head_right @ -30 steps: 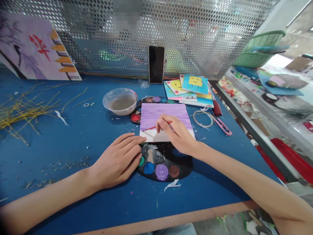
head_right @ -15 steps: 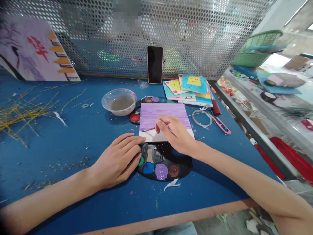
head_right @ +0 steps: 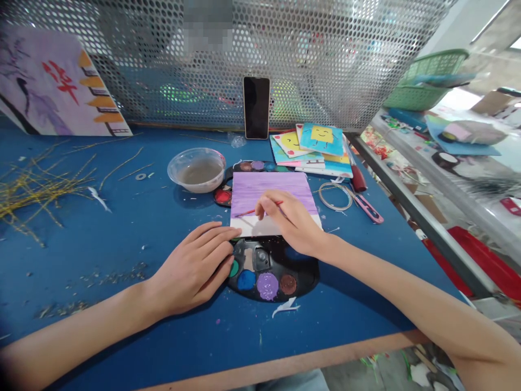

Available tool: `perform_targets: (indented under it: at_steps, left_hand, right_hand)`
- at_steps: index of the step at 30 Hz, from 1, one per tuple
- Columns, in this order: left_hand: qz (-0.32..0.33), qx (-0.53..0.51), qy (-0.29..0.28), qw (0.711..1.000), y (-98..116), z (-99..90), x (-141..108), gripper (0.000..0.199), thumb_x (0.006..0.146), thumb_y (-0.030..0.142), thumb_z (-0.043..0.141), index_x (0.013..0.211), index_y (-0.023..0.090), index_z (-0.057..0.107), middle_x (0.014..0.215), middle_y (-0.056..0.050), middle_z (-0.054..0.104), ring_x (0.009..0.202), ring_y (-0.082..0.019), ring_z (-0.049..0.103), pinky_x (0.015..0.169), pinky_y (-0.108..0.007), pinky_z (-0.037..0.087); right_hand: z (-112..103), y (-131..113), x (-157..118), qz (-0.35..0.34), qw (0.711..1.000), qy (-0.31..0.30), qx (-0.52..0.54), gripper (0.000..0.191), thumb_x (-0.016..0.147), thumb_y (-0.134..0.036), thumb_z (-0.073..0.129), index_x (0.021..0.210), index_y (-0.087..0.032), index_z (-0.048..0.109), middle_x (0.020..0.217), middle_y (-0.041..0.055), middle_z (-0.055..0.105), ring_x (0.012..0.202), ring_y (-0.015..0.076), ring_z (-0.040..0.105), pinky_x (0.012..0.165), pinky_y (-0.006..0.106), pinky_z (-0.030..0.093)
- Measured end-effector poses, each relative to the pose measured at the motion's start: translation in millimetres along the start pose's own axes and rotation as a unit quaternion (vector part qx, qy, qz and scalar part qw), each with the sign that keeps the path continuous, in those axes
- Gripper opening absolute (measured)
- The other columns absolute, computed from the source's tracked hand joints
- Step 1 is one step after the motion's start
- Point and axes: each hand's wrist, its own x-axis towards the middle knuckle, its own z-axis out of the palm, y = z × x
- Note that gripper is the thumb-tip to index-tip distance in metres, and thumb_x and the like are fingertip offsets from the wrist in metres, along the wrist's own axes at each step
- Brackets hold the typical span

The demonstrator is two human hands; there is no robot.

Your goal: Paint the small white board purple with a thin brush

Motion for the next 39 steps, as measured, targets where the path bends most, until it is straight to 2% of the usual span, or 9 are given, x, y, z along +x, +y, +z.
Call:
perform_targets:
  at_steps: [6, 12, 17, 20, 23, 26, 29, 34, 39]
  left_hand:
    - [0.000, -0.004, -0.003, 1.000, 1, -0.3, 0, 0.017, 0.094, 0.016, 0.044, 0.093, 0.013, 0.061, 0.118, -0.014, 0.068, 0.109, -0.024, 0.062, 0.109, -0.044, 0.039]
    - [0.000, -0.003, -0.001, 1.000, 1, -0.7, 0, 0.018, 0.093, 0.015, 0.045, 0.095, 0.011, 0.062, 0.118, -0.015, 0.067, 0.112, -0.025, 0.061, 0.109, -0.044, 0.039]
    - [-0.001, -0.007, 0.002, 1.000, 1, -0.6, 0, 0.017, 0.093, 0.015, 0.045, 0.095, 0.012, 0.062, 0.119, -0.015, 0.067, 0.112, -0.025, 0.061, 0.109, -0.045, 0.039]
    - [-0.003, -0.008, 0.002, 1.000, 1, -0.2, 0, 0.018, 0.093, 0.015, 0.044, 0.095, 0.013, 0.062, 0.118, -0.014, 0.067, 0.111, -0.024, 0.061, 0.109, -0.045, 0.040]
    - [-0.002, -0.003, 0.000, 1.000, 1, 0.1, 0, 0.019, 0.094, 0.016, 0.043, 0.095, 0.013, 0.062, 0.118, -0.014, 0.067, 0.112, -0.024, 0.061, 0.109, -0.045, 0.040]
    - [0.000, 0.001, 0.001, 1.000, 0, 0.5, 0, 0.019, 0.094, 0.016, 0.043, 0.095, 0.012, 0.062, 0.118, -0.014, 0.068, 0.111, -0.025, 0.061, 0.109, -0.045, 0.040]
    - [0.002, 0.002, 0.005, 1.000, 1, 0.8, 0, 0.019, 0.094, 0.016, 0.043, 0.095, 0.011, 0.061, 0.117, -0.014, 0.068, 0.110, -0.025, 0.061, 0.108, -0.045, 0.040]
    - [0.000, 0.000, 0.000, 1.000, 1, 0.6, 0, 0.019, 0.094, 0.016, 0.043, 0.095, 0.011, 0.061, 0.117, -0.014, 0.068, 0.111, -0.024, 0.061, 0.109, -0.044, 0.039]
    - [0.002, 0.001, 0.000, 1.000, 1, 0.1, 0, 0.019, 0.094, 0.016, 0.043, 0.095, 0.011, 0.061, 0.118, -0.014, 0.068, 0.111, -0.025, 0.061, 0.109, -0.045, 0.039]
  right_hand:
    - [-2, -1, 1, -0.012, 0.999, 0.033, -0.036, 0.042, 0.104, -0.042, 0.027, 0.076, -0.021, 0.051, 0.074, 0.0019, 0.055, 0.075, 0.0161, 0.053, 0.081, 0.034, 0.040]
    - [-1, -2, 1, -0.020, 0.998, -0.015, -0.052, 0.040, 0.104, -0.040, 0.029, 0.080, -0.021, 0.054, 0.080, 0.0028, 0.061, 0.080, 0.0164, 0.055, 0.082, 0.034, 0.039]
    - [-4, -3, 1, -0.012, 0.996, 0.034, -0.078, 0.045, 0.104, -0.043, 0.025, 0.071, -0.021, 0.048, 0.071, 0.0020, 0.055, 0.072, 0.0165, 0.050, 0.078, 0.035, 0.038]
    - [-4, -3, 2, -0.019, 0.999, 0.012, -0.038, 0.042, 0.104, -0.043, 0.027, 0.078, -0.021, 0.053, 0.077, 0.0026, 0.059, 0.077, 0.0164, 0.054, 0.079, 0.034, 0.040]
    - [-5, -1, 2, -0.030, 0.997, -0.006, -0.075, 0.042, 0.104, -0.041, 0.027, 0.078, -0.021, 0.052, 0.078, 0.0028, 0.060, 0.078, 0.0168, 0.054, 0.080, 0.035, 0.038]
    - [-9, -2, 1, -0.034, 0.991, 0.027, -0.128, 0.044, 0.104, -0.040, 0.025, 0.070, -0.021, 0.047, 0.070, 0.0018, 0.055, 0.071, 0.0167, 0.050, 0.078, 0.036, 0.035]
    - [-12, -4, 2, -0.030, 0.993, 0.057, -0.103, 0.044, 0.104, -0.040, 0.027, 0.070, -0.022, 0.048, 0.069, 0.0016, 0.054, 0.070, 0.0166, 0.050, 0.078, 0.035, 0.036]
    - [-11, -3, 4, -0.027, 0.997, -0.001, -0.067, 0.042, 0.104, -0.041, 0.028, 0.075, -0.021, 0.053, 0.076, 0.0030, 0.060, 0.076, 0.0170, 0.054, 0.079, 0.035, 0.039]
    - [-12, -3, 2, -0.035, 0.992, 0.060, -0.109, 0.045, 0.104, -0.040, 0.027, 0.067, -0.022, 0.044, 0.067, 0.0017, 0.051, 0.068, 0.0169, 0.048, 0.077, 0.036, 0.036]
